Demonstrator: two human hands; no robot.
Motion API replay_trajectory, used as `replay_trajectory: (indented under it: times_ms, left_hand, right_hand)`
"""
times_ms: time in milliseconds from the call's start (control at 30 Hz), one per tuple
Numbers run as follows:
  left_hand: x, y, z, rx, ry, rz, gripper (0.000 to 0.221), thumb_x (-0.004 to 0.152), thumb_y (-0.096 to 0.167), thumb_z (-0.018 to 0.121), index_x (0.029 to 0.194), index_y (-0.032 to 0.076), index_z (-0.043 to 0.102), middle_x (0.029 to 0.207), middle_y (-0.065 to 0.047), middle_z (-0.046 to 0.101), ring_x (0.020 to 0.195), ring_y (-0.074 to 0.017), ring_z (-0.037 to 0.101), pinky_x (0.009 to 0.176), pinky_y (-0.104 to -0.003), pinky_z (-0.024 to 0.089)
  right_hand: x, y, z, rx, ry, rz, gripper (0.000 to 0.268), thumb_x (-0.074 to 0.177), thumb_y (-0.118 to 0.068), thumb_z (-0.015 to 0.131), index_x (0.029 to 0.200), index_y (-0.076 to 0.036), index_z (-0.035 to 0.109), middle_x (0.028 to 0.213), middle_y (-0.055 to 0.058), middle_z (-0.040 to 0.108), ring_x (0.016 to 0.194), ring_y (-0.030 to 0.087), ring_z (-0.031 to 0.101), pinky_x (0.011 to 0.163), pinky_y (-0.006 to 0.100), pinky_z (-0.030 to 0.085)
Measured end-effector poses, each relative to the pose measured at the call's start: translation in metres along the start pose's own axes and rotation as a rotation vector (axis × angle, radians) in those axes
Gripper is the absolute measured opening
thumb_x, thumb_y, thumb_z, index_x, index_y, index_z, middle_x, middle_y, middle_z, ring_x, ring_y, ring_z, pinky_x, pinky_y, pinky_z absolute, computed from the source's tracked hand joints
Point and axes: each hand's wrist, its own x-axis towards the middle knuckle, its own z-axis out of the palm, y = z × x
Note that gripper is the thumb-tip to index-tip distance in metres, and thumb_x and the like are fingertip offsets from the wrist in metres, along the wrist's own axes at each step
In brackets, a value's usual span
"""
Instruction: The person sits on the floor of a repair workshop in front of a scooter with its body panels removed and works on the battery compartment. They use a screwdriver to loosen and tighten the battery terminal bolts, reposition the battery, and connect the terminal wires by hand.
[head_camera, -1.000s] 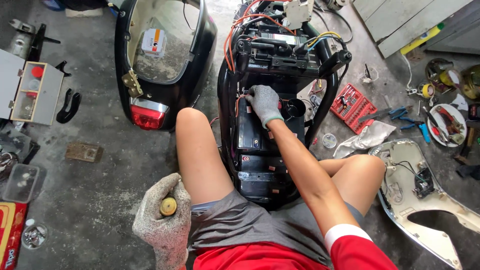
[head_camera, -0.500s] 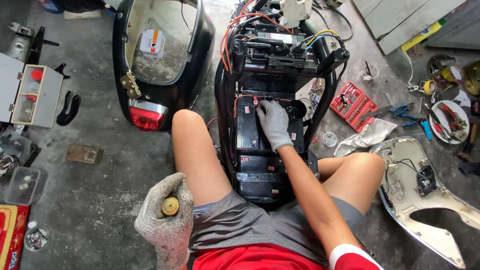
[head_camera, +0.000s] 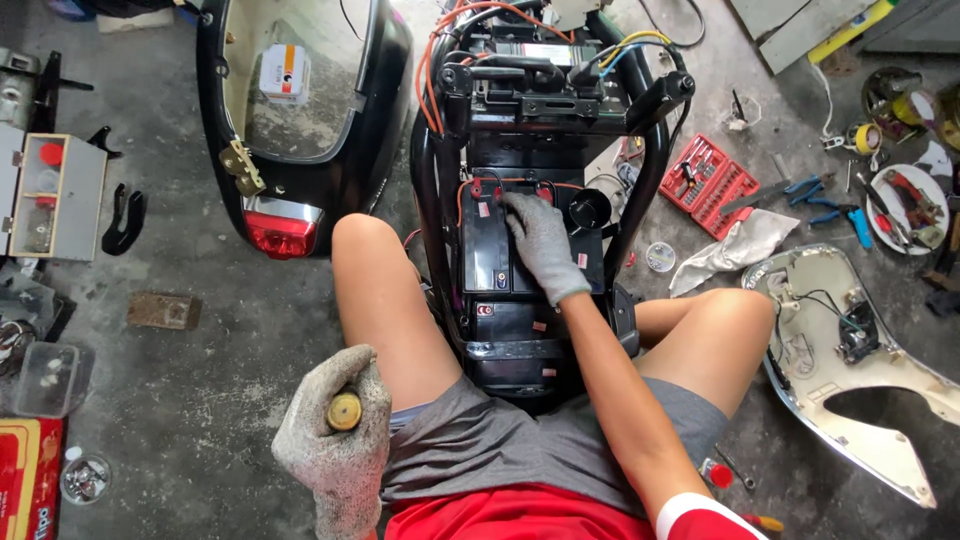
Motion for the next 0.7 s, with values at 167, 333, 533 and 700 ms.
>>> replay_trajectory:
  times_ms: [167,333,533,700]
  left_hand:
    - [0.12,0.031,0.04,-0.012,-0.018,-0.018,0.017,0.084,0.0,0.077,0.101,0.001,0.075,0.09,-0.006,0.077,0.084,-0.0104,0.072,0.076,-0.025,0.057]
    - [0.151,0.056,0.064,-0.136,-0.128,-0.147,0.015,0.083,0.002,0.078,0.098,0.001,0.076,0.085,-0.003,0.077,0.081,-0.0057,0.069,0.072,-0.023,0.057]
    - [0.141,0.067,0.075,-0.146,-0.184,-0.117,0.011,0.086,0.002,0.077,0.097,0.001,0.076,0.08,-0.002,0.073,0.077,-0.0041,0.065,0.07,-0.022,0.054]
    - [0.126,0.058,0.06,-0.113,-0.144,-0.174,0.012,0.085,-0.001,0.075,0.097,0.0,0.076,0.083,-0.002,0.074,0.077,-0.0052,0.066,0.07,-0.022,0.054]
  right_hand:
    - [-0.041,-0.02,-0.03,0.139,0.056,0.0,0.039,0.096,-0.011,0.062,0.134,0.0,0.061,0.13,0.021,0.066,0.122,0.04,0.062,0.104,0.045,0.048]
    - [-0.091,-0.084,-0.063,0.418,-0.025,0.346,0.033,0.095,-0.026,0.069,0.118,-0.004,0.075,0.111,0.015,0.078,0.105,0.028,0.076,0.093,0.036,0.056]
    - [-0.002,-0.082,-0.006,0.537,-0.026,0.568,0.053,0.087,-0.044,0.07,0.12,-0.003,0.069,0.1,0.013,0.078,0.093,0.024,0.077,0.083,0.034,0.057]
    - [0.041,-0.106,0.024,0.639,-0.053,0.799,0.05,0.091,-0.048,0.068,0.101,0.0,0.076,0.084,0.015,0.077,0.073,0.022,0.076,0.066,0.034,0.058]
